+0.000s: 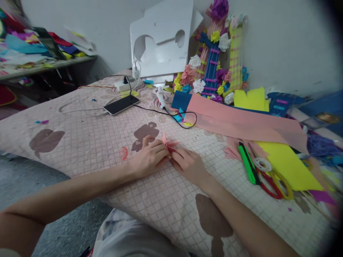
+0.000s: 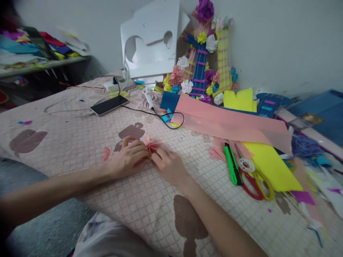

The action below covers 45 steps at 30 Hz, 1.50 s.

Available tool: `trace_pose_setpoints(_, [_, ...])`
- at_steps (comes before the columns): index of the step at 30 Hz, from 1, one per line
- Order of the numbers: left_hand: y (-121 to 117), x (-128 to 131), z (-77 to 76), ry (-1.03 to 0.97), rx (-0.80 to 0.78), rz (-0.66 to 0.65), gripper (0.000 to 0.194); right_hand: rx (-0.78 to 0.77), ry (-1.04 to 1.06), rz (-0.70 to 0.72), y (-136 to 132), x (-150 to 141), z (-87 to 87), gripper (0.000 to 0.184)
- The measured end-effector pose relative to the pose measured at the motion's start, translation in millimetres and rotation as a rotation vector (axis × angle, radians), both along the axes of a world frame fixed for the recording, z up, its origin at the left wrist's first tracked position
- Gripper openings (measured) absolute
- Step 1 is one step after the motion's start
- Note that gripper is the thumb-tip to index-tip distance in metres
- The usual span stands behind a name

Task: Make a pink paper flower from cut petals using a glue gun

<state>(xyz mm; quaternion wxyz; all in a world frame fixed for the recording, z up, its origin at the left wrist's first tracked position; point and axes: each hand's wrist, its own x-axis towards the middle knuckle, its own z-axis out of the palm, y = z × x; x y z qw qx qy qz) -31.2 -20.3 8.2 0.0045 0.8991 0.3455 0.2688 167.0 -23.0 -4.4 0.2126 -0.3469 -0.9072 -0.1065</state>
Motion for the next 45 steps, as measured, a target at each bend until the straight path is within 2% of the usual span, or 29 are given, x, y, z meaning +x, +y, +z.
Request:
trace_pose_setpoints(17, [-2.4,-1.1,1.1,0.020,-0.040,0.006,0.016,-0.037,-0.024,0.019,-1.3,0.7,-1.9,0.019])
trace_pose_setpoints(28, [-1.7,-1.4,-4.2,0.016,-0.021,0.002,0.016,-0.042,-0.026,-0.007,-4.9,-1.2,-1.0,0.018])
trace_pose_setpoints(45, [-3.8,-2.7,-0.3,0.024,-0.043,0.002,0.014,-0.077,0.027,-0.016,-5.5,-1.5,-3.1,0.015])
